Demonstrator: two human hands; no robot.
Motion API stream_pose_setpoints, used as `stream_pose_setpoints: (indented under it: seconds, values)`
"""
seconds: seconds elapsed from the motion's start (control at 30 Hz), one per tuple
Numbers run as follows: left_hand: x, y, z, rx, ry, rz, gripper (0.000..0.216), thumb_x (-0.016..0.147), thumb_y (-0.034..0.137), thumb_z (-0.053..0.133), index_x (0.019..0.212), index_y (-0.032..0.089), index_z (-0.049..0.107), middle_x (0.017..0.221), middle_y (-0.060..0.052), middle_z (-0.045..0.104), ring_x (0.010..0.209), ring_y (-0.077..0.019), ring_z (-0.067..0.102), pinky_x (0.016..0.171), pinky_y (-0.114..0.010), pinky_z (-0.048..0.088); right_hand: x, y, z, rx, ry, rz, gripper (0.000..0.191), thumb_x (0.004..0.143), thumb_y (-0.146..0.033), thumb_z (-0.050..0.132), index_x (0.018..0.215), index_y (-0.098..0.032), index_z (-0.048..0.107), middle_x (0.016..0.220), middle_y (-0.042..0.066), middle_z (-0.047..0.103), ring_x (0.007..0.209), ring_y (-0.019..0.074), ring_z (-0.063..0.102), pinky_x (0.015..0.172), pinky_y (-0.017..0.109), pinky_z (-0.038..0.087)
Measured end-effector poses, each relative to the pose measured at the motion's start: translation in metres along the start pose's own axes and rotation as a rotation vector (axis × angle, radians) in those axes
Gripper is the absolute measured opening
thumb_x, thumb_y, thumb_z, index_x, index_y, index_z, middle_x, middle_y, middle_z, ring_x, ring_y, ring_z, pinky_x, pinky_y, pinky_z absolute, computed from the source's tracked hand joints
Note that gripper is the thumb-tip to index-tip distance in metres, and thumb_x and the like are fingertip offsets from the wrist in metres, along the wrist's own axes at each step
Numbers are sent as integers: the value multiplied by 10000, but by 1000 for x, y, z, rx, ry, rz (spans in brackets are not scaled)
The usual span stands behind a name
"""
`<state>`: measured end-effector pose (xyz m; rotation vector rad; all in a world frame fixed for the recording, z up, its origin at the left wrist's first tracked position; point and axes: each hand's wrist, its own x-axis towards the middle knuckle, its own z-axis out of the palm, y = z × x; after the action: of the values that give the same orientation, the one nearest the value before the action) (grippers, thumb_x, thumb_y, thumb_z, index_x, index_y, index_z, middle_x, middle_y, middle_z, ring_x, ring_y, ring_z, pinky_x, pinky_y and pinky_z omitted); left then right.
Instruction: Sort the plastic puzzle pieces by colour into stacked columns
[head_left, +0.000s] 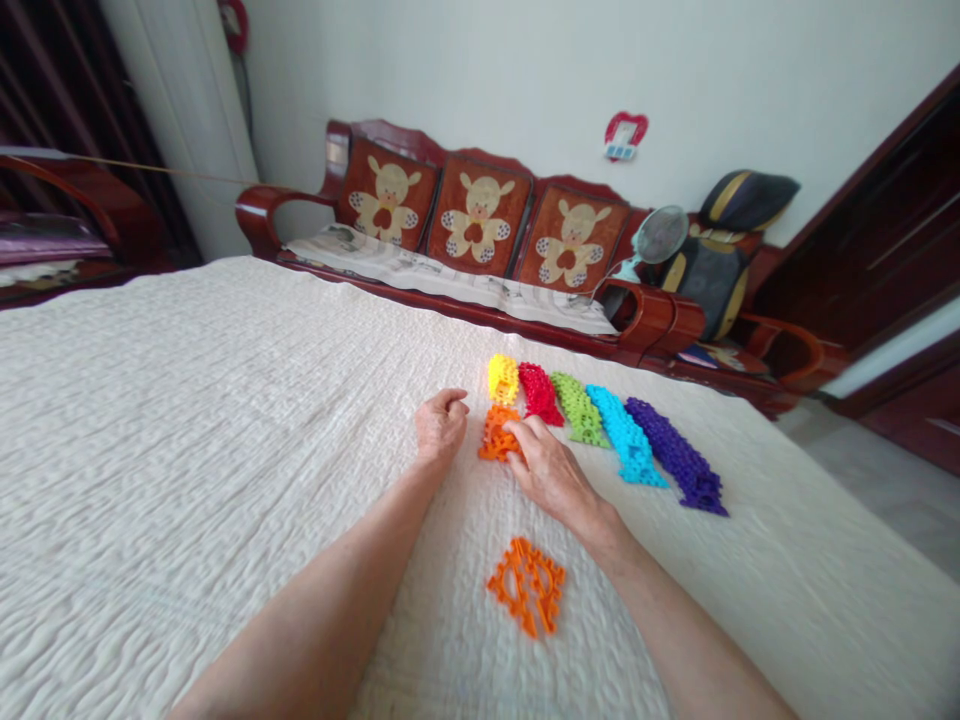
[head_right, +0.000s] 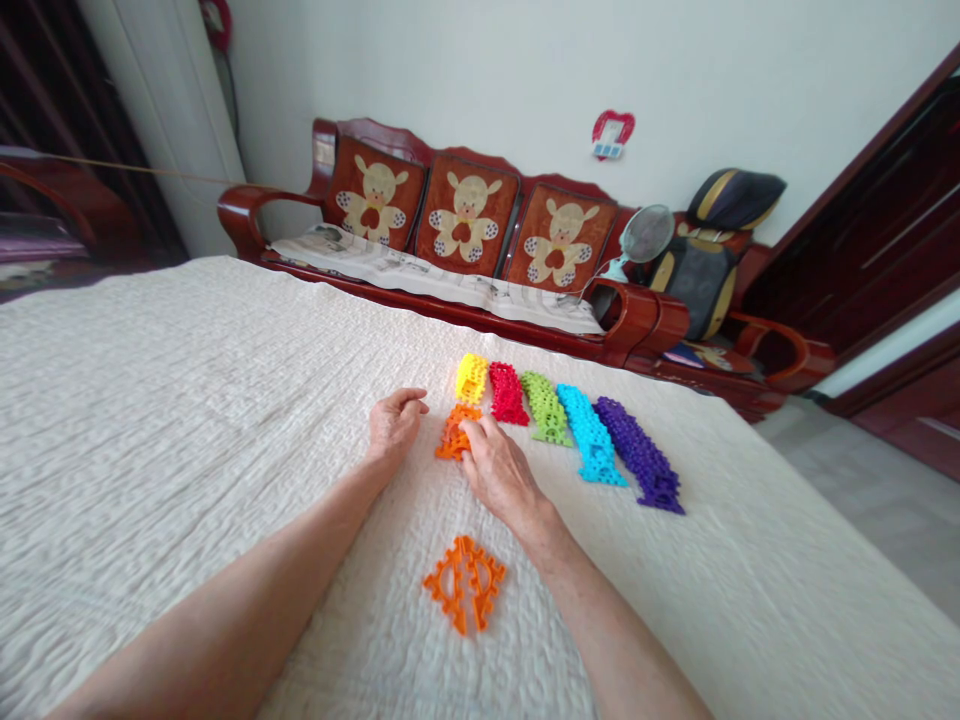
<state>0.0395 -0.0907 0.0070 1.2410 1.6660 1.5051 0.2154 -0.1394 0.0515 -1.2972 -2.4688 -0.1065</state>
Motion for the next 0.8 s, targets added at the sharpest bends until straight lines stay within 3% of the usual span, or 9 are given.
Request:
stream_pose_setpoints:
  seconds: [0.23,0.53,0.67,0.8]
  values:
    - [2,-2,0,-2,5,11,346,737,181,456,945,192,733,755,-16,732,734,-150,665,767,-260,505,-1,0,-5,-13,45,34,301,863,-127,484,1153,-168,556,1024,100,576,943,217,601,820,334,494]
    - [5,-3,-2,10,-7,2,379,740,175,440,989,163,725,780,-28,737,767,-156,671,771,-258,506,-32,3,-8,280,136,157,177,797,-111,521,931,-180,613,921,48,634,804,143,620,742,260,493]
    - [6,-1,-2,75,1,4,381,756,154,440,1013,155,722,829,-40,746,820,-160,677,817,-260,505,-62,-8,-21,375,-43,244,145,759,-171,586,892,-169,646,849,33,647,720,129,603,674,244,482]
    - [4,1,-3,161,-64,51,370,774,128,452,1024,152,724,933,-52,751,892,-158,679,870,-249,495,-86,-20,-28,414,-197,310,267,729,-222,650,987,-155,661,925,53,658,744,128,606,707,253,485]
